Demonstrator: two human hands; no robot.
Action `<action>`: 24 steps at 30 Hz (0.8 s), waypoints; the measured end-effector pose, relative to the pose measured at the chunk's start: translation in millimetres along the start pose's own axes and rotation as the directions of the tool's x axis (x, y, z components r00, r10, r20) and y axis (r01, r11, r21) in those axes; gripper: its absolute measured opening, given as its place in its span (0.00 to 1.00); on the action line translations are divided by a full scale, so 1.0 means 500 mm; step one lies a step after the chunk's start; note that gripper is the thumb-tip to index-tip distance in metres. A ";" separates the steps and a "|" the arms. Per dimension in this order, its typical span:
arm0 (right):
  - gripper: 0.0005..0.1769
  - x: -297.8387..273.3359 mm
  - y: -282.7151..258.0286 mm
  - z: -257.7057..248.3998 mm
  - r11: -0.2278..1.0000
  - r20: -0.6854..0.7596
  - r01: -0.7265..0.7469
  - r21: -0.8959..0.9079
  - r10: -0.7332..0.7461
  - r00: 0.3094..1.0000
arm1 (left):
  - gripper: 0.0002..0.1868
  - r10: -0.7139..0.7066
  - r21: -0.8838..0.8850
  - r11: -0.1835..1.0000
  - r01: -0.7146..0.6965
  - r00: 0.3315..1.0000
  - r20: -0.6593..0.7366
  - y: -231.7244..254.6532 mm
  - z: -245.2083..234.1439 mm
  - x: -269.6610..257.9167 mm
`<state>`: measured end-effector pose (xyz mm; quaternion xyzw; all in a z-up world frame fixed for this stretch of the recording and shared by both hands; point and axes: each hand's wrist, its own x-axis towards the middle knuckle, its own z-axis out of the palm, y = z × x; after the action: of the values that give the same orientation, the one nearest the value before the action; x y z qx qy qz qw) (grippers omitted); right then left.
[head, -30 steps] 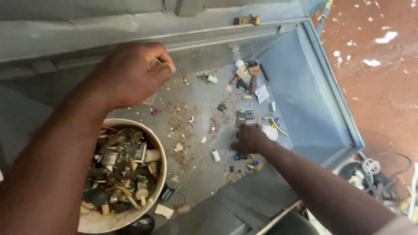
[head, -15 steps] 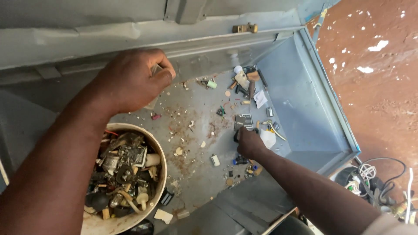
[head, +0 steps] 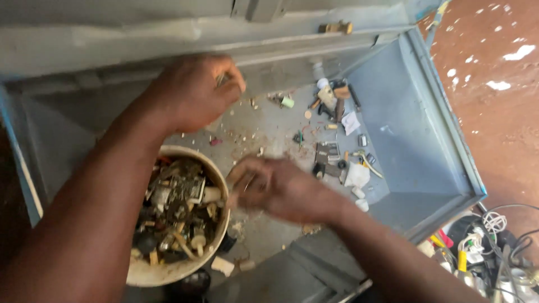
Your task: Sorting through a collection of small electronic parts and hardware in a large bin and transferring them into a bucket.
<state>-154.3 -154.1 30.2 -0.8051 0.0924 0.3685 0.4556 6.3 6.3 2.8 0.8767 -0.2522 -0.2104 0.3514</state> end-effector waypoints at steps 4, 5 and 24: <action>0.20 0.079 0.205 -0.094 0.825 -0.084 0.147 -0.545 -0.228 0.970 | 0.15 0.065 0.010 0.998 -0.064 0.997 -0.038 -0.001 -0.002 -0.001; 0.33 0.104 0.282 -0.128 0.711 -0.108 -0.005 -0.703 -0.099 0.989 | 0.15 0.057 0.022 0.998 -0.056 0.998 -0.040 0.003 0.000 0.001; 0.04 0.152 0.525 -0.008 0.306 -0.071 -0.219 -0.926 0.430 0.900 | 0.15 0.052 -0.010 0.999 -0.052 0.998 -0.016 -0.005 0.002 0.003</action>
<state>-225.4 -292.2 -194.6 -0.8442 -0.0102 0.5158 -0.1454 7.5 6.3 0.1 0.8696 -0.2711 -0.1954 0.3635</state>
